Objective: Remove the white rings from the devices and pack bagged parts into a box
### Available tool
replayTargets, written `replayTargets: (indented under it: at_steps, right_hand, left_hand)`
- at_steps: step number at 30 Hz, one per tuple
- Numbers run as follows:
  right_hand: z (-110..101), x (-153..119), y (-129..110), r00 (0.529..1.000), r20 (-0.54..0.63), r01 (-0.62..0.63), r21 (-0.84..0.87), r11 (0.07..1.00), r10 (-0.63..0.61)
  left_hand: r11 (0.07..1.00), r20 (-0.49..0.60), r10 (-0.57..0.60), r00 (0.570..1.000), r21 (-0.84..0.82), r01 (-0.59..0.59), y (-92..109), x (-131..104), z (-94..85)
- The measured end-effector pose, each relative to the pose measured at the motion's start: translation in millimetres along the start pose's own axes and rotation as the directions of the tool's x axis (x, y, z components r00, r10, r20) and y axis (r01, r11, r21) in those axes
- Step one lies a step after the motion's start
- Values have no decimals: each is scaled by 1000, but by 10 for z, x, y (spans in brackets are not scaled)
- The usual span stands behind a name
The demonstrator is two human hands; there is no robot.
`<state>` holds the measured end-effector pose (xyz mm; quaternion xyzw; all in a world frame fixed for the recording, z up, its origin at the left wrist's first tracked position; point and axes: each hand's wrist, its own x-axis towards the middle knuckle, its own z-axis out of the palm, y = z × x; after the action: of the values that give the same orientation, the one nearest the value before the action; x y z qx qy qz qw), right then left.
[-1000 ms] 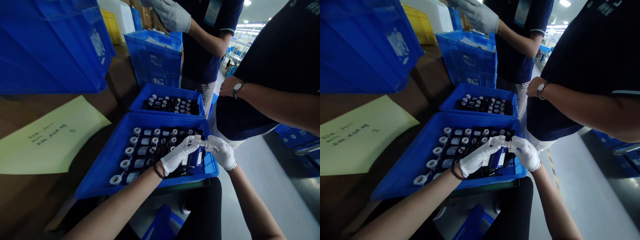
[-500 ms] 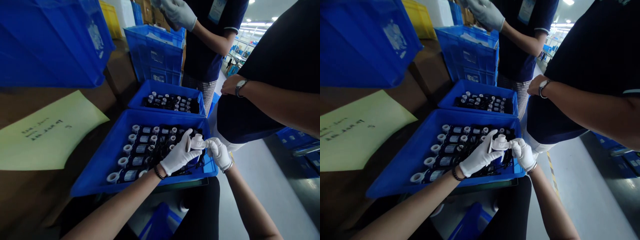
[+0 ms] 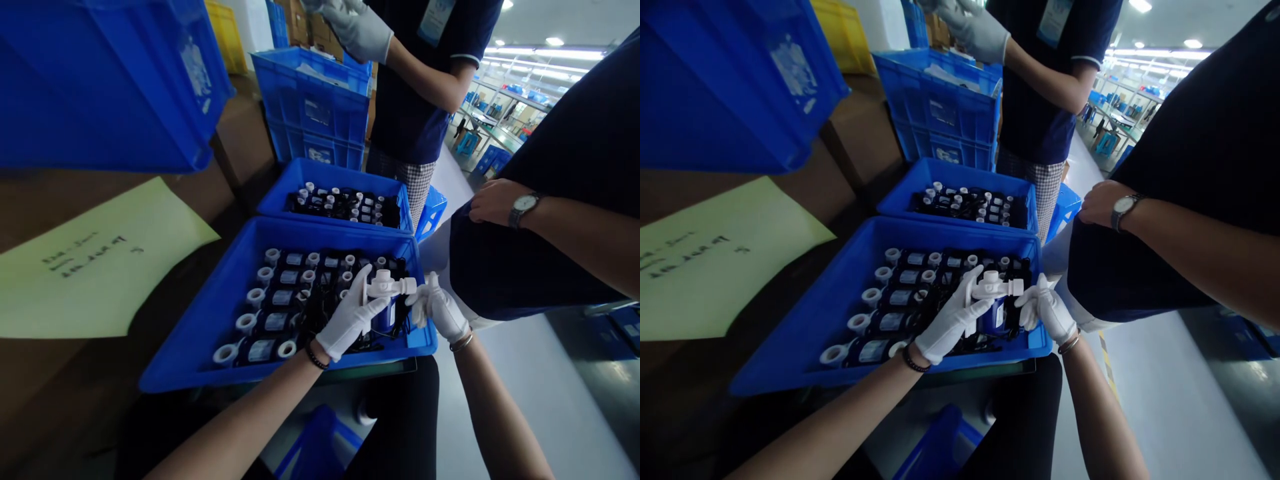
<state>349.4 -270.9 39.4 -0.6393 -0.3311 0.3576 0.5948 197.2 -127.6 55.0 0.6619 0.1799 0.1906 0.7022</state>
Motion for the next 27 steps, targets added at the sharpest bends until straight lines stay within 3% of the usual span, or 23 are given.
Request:
replayTargets:
  at_steps: [1, 4, 8, 12, 16, 20, 22, 25, 27]
  right_hand:
    - [5, 15, 14, 999, -32, -2, 17, 1000, 3]
    - [36, 36, 39, 974, -119, 200, 51, 978, -193]
    - [93, 12, 25, 984, -51, 171, -10, 985, -171]
    - [75, 21, -3, 942, -109, 321, 9, 947, -318]
    - [-12, 59, -42, 969, -52, 235, -122, 964, -242]
    - [-18, 79, -36, 871, 21, 467, -346, 813, -491]
    - [6, 84, -8, 879, 24, 433, -460, 775, -477]
    - [24, 90, 25, 912, -71, 312, -519, 796, -404]
    - [18, 93, 23, 857, -58, 395, -565, 724, -513]
  left_hand:
    - [999, -4, -17, 1000, -36, 17, 1, -6, 7]
    - [989, -7, -59, 998, -138, 58, -16, -4, 17]
    - [968, -46, -20, 999, -250, 8, -56, 33, -13]
    - [963, -14, -28, 1000, -269, 24, -75, 34, -40]
    - [954, 37, -40, 999, -295, 49, -96, -3, -19]
    - [944, 46, -33, 998, -328, 46, -95, -12, 15]
    - [951, 53, -43, 998, -303, 57, -81, -10, 29]
    - [962, 28, -60, 998, -267, 65, -72, -5, 43]
    - [955, 29, -59, 998, -289, 65, -77, -2, 49]
